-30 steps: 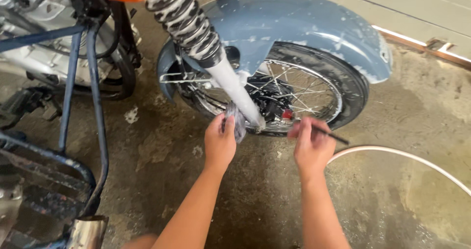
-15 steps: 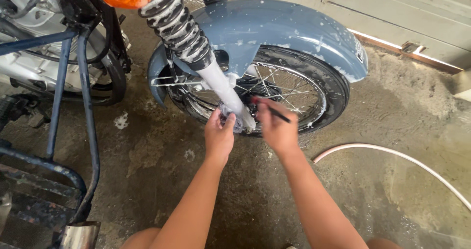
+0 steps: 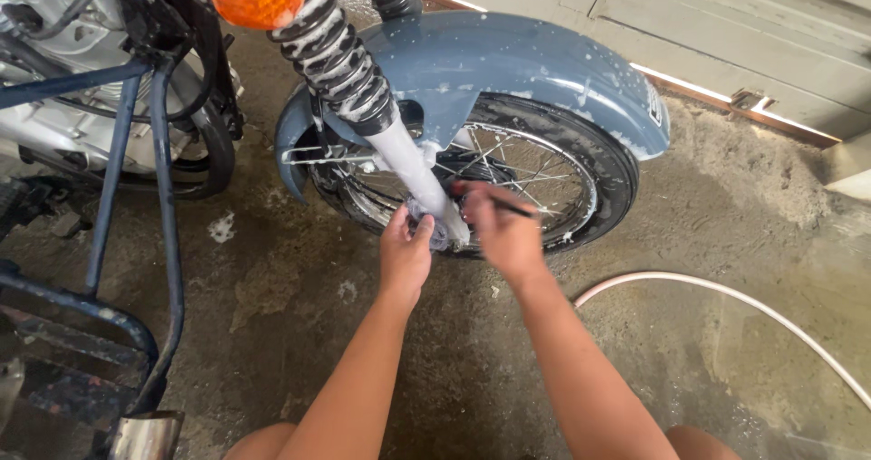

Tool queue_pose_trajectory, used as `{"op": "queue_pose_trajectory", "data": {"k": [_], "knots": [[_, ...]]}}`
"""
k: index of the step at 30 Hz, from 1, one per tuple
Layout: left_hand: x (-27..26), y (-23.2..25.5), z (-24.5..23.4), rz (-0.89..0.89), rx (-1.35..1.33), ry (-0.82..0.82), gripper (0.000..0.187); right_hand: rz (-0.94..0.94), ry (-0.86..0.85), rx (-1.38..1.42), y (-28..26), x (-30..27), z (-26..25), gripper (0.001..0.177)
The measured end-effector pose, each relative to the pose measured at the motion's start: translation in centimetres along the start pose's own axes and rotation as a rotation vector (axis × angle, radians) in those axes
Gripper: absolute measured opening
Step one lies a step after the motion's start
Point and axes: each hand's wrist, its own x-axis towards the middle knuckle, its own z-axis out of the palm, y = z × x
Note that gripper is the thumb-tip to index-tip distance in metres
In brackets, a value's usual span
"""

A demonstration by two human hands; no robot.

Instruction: The person washes a motorcycle by wiping the headlight, front fender, fork, and wheel with a cloth and cleaning detailed areas with a brush.

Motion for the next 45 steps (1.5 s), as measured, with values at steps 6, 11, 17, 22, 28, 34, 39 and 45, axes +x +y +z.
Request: {"op": "queue_pose_trajectory", "data": {"k": [6, 11, 17, 22, 28, 34, 39, 45], "knots": [[0.3, 1.0, -0.1, -0.068, -0.004, 0.048, 0.04, 0.155, 0.243, -0.407, -0.7, -1.6, -2.4, 0.024], [0.5, 0.9, -0.1, 0.002, -0.012, 0.048, 0.036, -0.092, 0.282, -0.322, -0.8, -1.9, -1.6, 0.02], [1.0, 0.0, -1.3, -0.029, -0.137, 0.099, 0.033, -0.178, 0.226, -0.219, -0.8, -0.1, -0.2, 0.018], [0.9, 1.8, -1.9, -0.066, -0.345, 0.115, 0.031, -0.17, 0.397, -0.411, -0.1, -0.8, -3.2, 0.015], [1.1, 3.4, -2.3, -0.02, -0.608, 0.051, 0.026, 0.124, 0.146, -0.07, -2.1, 0.1, 0.3, 0.023], [1.1, 2.9, -2.2, -0.039, -0.572, 0.059, 0.032, -0.064, 0.276, -0.29, -0.3, -0.7, -1.7, 0.022], [0.1, 1.7, -0.4, -0.156, -0.295, 0.118, 0.049, -0.126, 0.383, -0.405, -0.1, -1.6, -2.3, 0.021], [0.2, 1.1, 0.3, -0.049, -0.22, 0.058, 0.044, 0.038, 0.146, -0.107, 0.0, -0.3, 0.0, 0.026]]}}
